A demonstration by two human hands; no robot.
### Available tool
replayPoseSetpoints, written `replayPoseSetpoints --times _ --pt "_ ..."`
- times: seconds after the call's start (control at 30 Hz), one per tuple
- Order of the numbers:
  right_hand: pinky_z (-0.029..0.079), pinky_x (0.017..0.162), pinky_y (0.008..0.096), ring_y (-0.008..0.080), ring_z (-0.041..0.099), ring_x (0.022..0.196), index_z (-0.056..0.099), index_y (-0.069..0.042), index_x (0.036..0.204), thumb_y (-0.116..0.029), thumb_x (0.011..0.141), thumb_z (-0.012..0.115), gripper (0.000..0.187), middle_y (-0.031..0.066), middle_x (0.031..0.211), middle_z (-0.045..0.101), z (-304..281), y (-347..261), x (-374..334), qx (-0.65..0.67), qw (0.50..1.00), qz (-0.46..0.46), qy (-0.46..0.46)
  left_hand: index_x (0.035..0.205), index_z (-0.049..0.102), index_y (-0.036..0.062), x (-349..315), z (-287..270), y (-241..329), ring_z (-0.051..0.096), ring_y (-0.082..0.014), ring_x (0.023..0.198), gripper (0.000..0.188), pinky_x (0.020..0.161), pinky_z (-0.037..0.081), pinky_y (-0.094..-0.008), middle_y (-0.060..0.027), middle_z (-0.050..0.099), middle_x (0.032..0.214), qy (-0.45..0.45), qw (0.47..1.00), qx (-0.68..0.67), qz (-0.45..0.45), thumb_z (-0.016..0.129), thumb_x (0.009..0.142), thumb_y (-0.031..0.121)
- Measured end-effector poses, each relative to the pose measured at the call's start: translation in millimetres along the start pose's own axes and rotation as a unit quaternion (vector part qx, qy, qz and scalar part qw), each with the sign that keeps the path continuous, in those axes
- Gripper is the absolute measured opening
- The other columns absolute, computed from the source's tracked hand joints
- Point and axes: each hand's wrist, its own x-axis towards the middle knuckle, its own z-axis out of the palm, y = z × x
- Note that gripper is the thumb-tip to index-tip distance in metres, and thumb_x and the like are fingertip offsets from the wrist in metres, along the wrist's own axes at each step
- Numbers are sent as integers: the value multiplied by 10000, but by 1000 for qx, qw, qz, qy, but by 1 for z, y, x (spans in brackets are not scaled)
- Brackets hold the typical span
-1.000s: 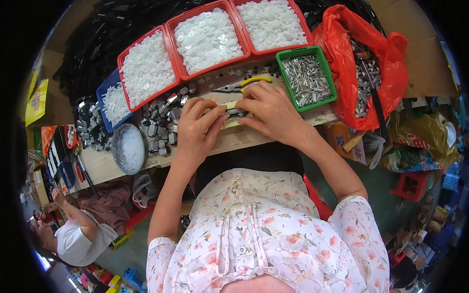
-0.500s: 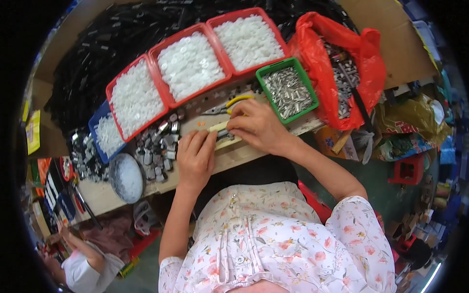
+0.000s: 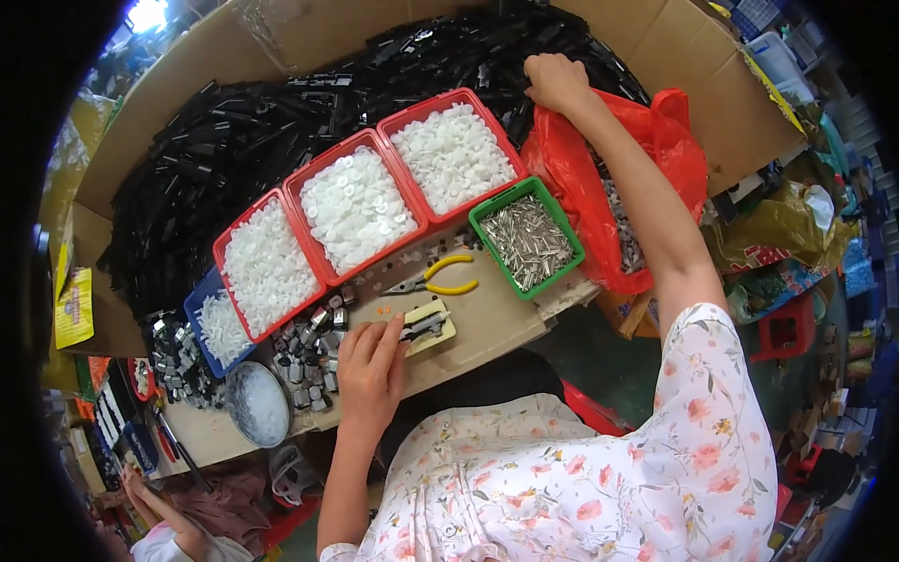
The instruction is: Assemble small plastic and metal components onto a black belt strap using pliers, a hammer, and a custom jig.
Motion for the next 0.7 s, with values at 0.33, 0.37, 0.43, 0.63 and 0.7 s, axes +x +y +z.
replayPoseSetpoints --times 0.33,0.37,0.43,0.63,0.7 --pt "552 821 410 309 703 938 752 -60 987 -271 818 744 271 149 972 735 6 1 43 184 982 -39 -7 1147 684 28 7 -18 -5 594 -312 1006 372 865 474 -421 -112 646 1026 21 998 55 -13 740 780 0" --pt "552 821 410 309 703 938 752 -60 987 -271 818 744 271 149 972 735 7 1 42 184 982 -39 -5 1147 684 28 8 -20 -4 594 -312 1006 372 865 474 -421 -112 646 1026 22 998 56 -11 740 780 0" --pt "553 809 415 308 703 891 755 -67 1012 -286 838 722 282 133 955 732 10 1 40 168 973 -54 147 1144 688 29 10 -23 -2 595 -312 1006 365 871 474 -421 -111 649 1030 40 997 58 -5 737 784 0" --pt "526 771 401 296 679 875 771 -43 881 -144 836 716 124 171 910 690 -50 -38 20 198 955 -88 203 1140 697 33 5 -32 -6 598 -316 1018 358 884 476 -423 -114 660 1041 75 996 34 -23 738 785 2" --pt "520 735 401 295 669 808 760 -31 868 -131 834 714 116 158 854 675 -56 -33 20 200 943 -97 246 1133 702 34 5 -33 -6 602 -321 1014 351 882 478 -430 -120 663 1035 83 996 29 -23 739 786 4"
